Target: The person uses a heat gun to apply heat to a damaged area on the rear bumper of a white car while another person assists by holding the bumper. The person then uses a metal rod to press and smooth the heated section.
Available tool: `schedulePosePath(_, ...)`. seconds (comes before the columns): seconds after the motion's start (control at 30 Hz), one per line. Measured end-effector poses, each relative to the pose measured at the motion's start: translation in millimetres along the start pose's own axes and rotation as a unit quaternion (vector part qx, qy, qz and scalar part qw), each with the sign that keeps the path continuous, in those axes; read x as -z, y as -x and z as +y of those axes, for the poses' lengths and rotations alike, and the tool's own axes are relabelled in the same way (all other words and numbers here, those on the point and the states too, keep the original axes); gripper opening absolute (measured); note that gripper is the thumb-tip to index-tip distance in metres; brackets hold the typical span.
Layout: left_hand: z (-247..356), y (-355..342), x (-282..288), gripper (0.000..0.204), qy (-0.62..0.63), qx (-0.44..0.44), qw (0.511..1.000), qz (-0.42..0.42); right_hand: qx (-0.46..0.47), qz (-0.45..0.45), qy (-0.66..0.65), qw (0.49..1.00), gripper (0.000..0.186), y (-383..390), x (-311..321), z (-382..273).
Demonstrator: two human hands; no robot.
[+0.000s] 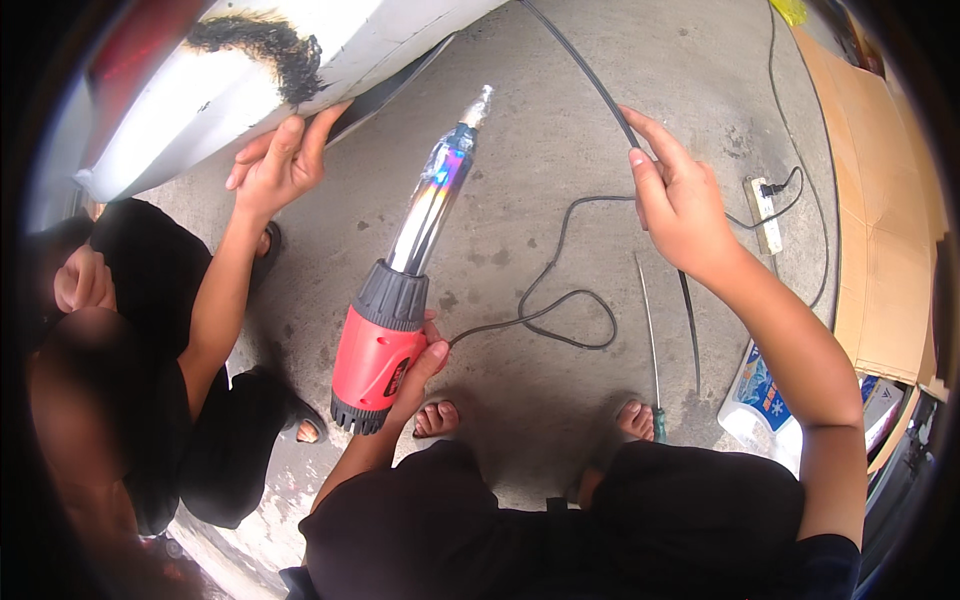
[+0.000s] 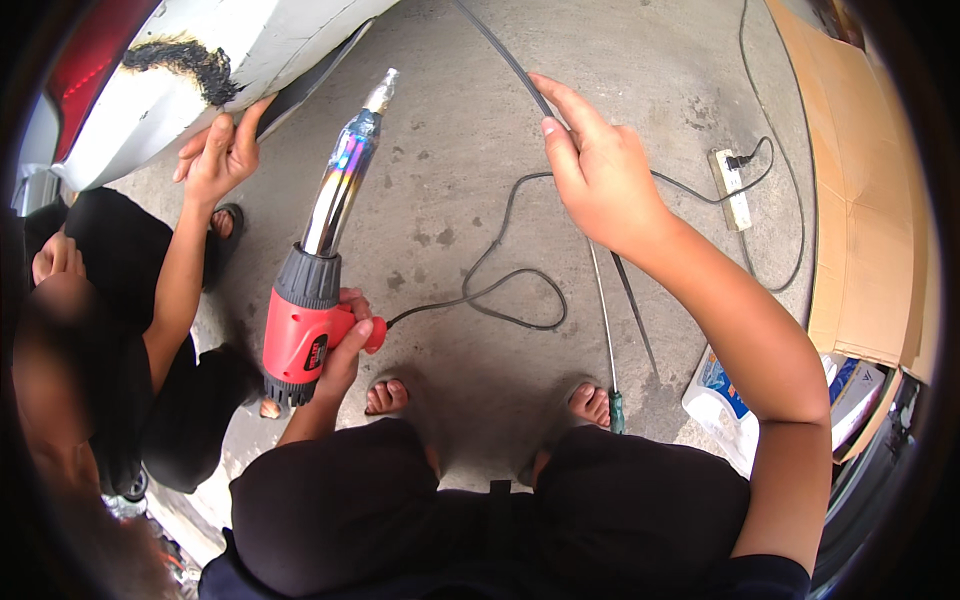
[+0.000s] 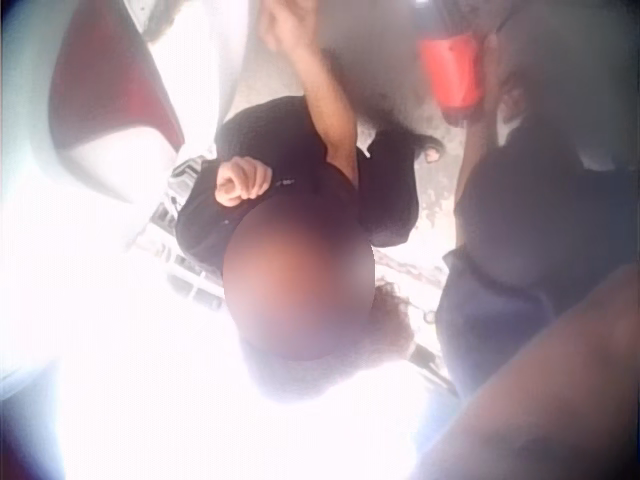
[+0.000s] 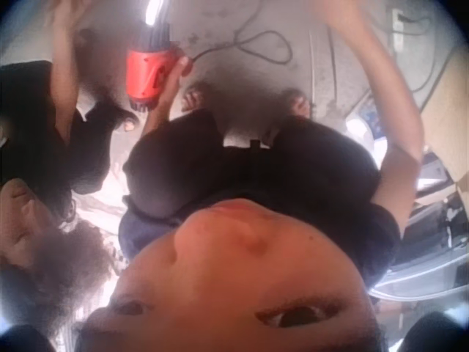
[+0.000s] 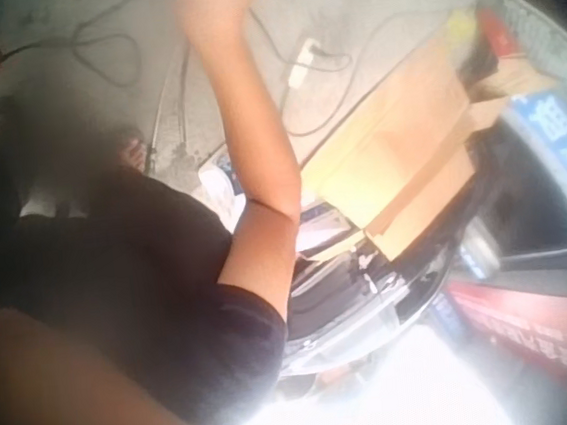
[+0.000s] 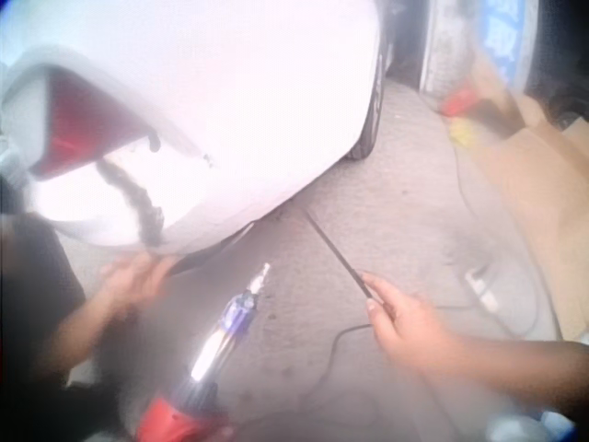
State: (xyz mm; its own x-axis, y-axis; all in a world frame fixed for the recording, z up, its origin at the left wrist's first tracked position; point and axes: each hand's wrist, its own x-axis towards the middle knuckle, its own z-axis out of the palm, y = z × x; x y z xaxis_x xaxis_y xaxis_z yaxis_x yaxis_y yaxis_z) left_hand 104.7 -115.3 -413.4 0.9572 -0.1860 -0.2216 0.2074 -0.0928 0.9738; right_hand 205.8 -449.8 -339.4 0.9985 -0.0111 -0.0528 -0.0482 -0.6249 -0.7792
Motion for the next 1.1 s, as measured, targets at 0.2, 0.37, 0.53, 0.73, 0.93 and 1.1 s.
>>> schedulePosePath(0.2,-4,-1,-3,0.037,0.053,0.004,0.997,0.050,0.078,0.048,0.018,0.996,0.032,-2,-5,-3)
schedulePosePath(0.37,1,-6,-2,0.034,0.049,-0.086,0.995,0.009,0.043,0.045,0.027,0.998,0.031,-8,0,-8)
schedulePosePath(0.53,1,-3,-2,0.036,0.109,-0.037,0.993,0.002,0.026,0.039,0.025,0.999,0.031,-16,6,-17)
schedulePosePath(0.73,2,-1,3,0.036,0.078,-0.011,0.997,0.015,0.060,0.064,0.081,0.993,0.026,-19,9,-20)
schedulePosePath(0.93,12,-4,1,0.036,0.046,-0.053,0.997,0.036,0.155,0.095,0.152,0.971,0.018,-19,0,-19)
schedulePosePath(1.1,19,-6,2,0.036,0.060,-0.065,0.995,0.037,0.167,0.099,0.162,0.968,0.015,-20,-1,-21)
